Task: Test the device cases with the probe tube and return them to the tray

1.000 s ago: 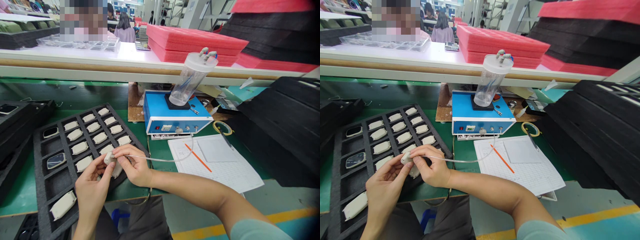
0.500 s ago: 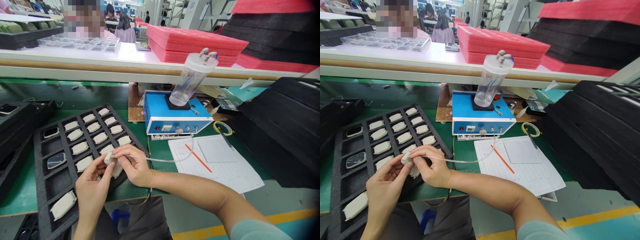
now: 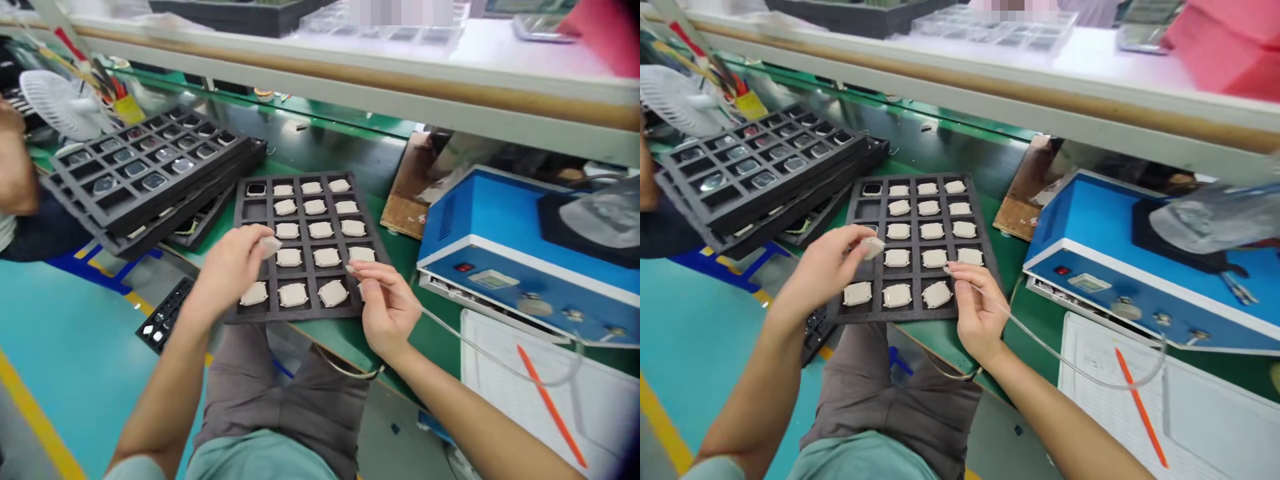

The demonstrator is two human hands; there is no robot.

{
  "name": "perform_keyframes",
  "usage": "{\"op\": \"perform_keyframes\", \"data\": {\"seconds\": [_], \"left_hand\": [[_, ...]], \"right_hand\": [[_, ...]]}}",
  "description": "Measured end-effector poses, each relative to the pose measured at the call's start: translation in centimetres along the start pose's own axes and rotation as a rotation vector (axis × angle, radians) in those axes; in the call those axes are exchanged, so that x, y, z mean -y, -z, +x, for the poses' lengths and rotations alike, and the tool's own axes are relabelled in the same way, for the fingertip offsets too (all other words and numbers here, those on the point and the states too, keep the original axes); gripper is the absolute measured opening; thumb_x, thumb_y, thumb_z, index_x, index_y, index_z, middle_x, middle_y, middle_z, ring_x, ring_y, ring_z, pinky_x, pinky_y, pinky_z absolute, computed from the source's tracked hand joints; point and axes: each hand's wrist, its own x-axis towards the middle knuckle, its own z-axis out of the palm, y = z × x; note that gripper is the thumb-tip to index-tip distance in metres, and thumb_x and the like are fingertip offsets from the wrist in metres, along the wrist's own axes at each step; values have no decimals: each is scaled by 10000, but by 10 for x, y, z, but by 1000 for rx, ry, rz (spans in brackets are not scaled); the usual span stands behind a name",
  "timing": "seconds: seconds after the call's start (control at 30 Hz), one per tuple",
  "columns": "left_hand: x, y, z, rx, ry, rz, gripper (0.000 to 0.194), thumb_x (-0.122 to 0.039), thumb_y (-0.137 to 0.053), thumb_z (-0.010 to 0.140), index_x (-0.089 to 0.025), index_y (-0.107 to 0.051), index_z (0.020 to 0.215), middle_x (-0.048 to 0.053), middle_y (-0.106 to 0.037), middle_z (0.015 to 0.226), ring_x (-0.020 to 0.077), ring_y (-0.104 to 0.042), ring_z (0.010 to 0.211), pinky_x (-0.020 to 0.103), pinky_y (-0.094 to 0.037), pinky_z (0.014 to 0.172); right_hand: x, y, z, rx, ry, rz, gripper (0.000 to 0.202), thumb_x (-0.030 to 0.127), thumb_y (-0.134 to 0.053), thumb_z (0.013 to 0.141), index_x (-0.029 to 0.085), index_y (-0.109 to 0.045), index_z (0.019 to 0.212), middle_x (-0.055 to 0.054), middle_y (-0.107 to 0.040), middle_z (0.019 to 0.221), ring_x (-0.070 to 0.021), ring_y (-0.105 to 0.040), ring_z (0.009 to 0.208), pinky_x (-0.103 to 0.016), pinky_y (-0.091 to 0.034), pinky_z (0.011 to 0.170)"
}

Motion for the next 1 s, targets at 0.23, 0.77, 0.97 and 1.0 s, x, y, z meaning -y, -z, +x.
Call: {"op": "perform_keyframes", "data": {"seconds": [0.23, 0.77, 0.97, 1.0], "left_hand": [[48, 22, 5, 166, -61, -18, 353, -263, -510, 972, -235, -779, 1199, 79, -770, 1254, 283, -681, 1163, 466, -514, 1074], [-31, -47, 5, -24, 160, -662, 235, -270, -745, 818, -153, -741, 1021, 49, -789, 867, 160, -738, 728, 236, -593, 663], [-63, -87, -8, -77, 281, -1003, 320, -260, -827, 740, -169, -679, 1009, 40, -744, 877, 157, -723, 741, 244, -593, 683], [-62, -87, -7, -108, 270, -1027, 349, -260, -826, 752, -176, -673, 1053, 42, -745, 920, 161, -730, 788, 246, -597, 715]], "right_hand": [[-1, 2, -3, 6, 9, -47, 125, 228, -651, 996, 238, -775, 1012, -83, -781, 1056, -249, -756, 1031, -475, -638, 915], [0, -4, 3, -48, 5, -9, 128, 262, -629, 1023, 251, -756, 1038, -72, -775, 1043, -225, -761, 1012, -432, -660, 905], [2, -2, 8, -18, 46, -66, 141, 250, -606, 1025, 257, -748, 1020, -82, -771, 1036, -239, -750, 1020, -455, -639, 901], [2, -2, 8, -15, 46, -76, 142, 247, -605, 1025, 257, -747, 1024, -83, -772, 1038, -239, -749, 1020, -455, -636, 902]]}}
